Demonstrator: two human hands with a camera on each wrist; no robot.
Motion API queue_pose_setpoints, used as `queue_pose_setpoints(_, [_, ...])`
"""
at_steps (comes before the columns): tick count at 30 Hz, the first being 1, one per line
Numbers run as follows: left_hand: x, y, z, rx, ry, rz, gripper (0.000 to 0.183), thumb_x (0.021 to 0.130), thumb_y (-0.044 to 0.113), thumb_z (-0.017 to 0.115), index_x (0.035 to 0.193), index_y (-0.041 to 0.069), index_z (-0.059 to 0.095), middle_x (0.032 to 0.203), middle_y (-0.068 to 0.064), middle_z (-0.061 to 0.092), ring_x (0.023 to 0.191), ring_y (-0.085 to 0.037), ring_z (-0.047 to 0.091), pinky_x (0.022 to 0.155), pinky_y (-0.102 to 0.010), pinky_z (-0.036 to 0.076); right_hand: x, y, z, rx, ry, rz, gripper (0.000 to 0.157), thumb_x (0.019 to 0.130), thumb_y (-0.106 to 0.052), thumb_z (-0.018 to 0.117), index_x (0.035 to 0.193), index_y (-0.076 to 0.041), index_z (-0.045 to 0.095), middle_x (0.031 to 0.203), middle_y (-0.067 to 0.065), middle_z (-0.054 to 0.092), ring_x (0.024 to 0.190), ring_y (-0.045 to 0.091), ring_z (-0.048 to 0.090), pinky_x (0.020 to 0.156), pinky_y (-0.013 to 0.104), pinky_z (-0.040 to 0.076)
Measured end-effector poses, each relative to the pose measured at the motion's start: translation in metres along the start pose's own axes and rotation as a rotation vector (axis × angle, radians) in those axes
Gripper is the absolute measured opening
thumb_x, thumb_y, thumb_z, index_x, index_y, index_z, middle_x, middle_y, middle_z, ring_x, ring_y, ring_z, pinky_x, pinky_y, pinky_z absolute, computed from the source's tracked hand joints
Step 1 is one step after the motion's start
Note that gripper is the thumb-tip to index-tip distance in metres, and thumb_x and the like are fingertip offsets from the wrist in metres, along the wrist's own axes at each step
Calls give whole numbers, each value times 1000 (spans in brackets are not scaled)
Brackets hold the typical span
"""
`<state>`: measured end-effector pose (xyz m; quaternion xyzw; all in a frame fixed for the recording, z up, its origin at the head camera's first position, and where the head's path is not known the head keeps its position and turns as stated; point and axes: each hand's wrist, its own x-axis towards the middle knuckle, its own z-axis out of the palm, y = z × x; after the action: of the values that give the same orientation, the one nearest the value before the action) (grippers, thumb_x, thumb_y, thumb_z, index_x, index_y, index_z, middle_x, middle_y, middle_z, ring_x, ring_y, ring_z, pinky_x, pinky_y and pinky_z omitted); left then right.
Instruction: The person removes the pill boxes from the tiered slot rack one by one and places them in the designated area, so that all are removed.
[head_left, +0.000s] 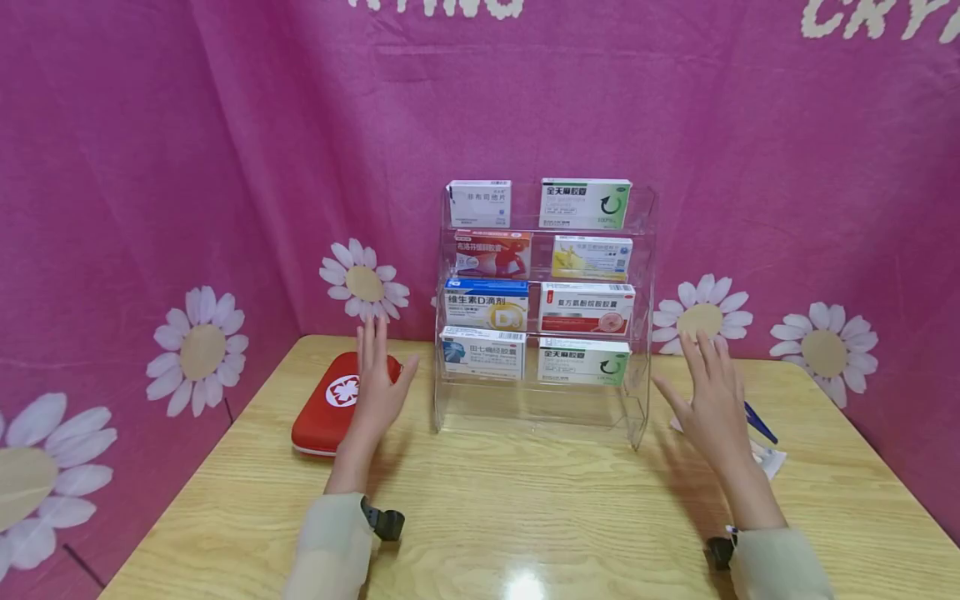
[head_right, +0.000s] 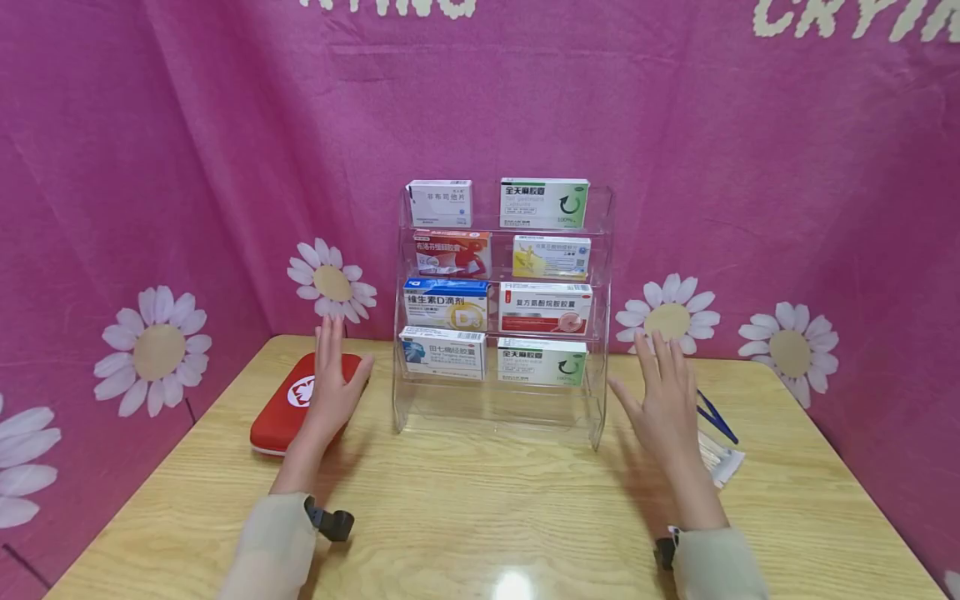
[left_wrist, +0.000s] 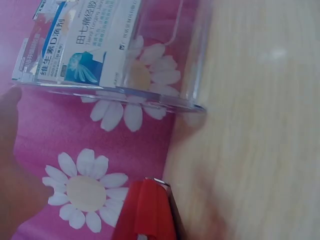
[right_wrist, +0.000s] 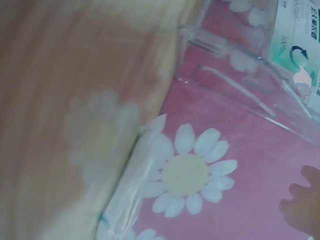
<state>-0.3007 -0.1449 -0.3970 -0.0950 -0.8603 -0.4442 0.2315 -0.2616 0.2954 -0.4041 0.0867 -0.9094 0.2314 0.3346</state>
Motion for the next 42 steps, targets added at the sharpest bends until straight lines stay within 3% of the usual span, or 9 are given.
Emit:
queue_pose_setpoints(6, [13,7,1,-135,49,9,78,96,26,60,159,23,13,167,-1,10,154,-27,14,122,-58,24,12,-14,6,91,183,-125,78,81,-8,77,150,-11,40,148,26,42,139,47,35,116,64,28])
queue_pose_setpoints(10, [20,11,4,-204,41,-6,76,96,27,62,158,25,17,166,-3,15,152,-27,21,122,-51,28,20,-23,10,115,237,-202,78,74,2,79,145,-7,47,144,23,49,134,43,43,120,46,33])
queue_pose_setpoints(13, [25,11,8,-270,23,-23,76,96,23,63,158,24,20,165,-7,19,151,-28,25,121,-47,32,25,-29,13,133,232,-229,74,73,2,80,141,-6,51,142,22,52,133,41,46,120,39,35])
queue_pose_setpoints(19, [31,6,19,-357,-7,-40,73,94,14,65,156,20,27,162,-10,29,149,-29,31,118,-48,35,31,-38,21,109,189,-287,66,75,-1,80,136,-2,56,134,23,56,124,41,53,104,55,45])
queue_pose_setpoints(25, [34,1,29,-434,-62,-42,71,93,9,64,155,19,29,158,-13,35,146,-31,35,118,-48,36,33,-40,31,82,130,-329,59,76,-1,79,131,-1,59,125,23,61,117,41,56,99,55,51])
queue_pose_setpoints(33, [37,1,37,-441,-123,-29,67,94,5,62,153,14,33,155,-15,40,143,-29,40,111,-41,43,36,-38,38,31,100,-385,50,75,2,80,122,-1,65,117,22,64,107,38,60,88,52,56])
queue_pose_setpoints(42, [40,4,37,-459,-168,-2,63,95,1,59,152,12,35,152,-18,43,139,-34,46,110,-39,44,39,-40,40,10,97,-402,36,75,5,79,108,1,68,111,21,67,104,39,61,90,52,54])
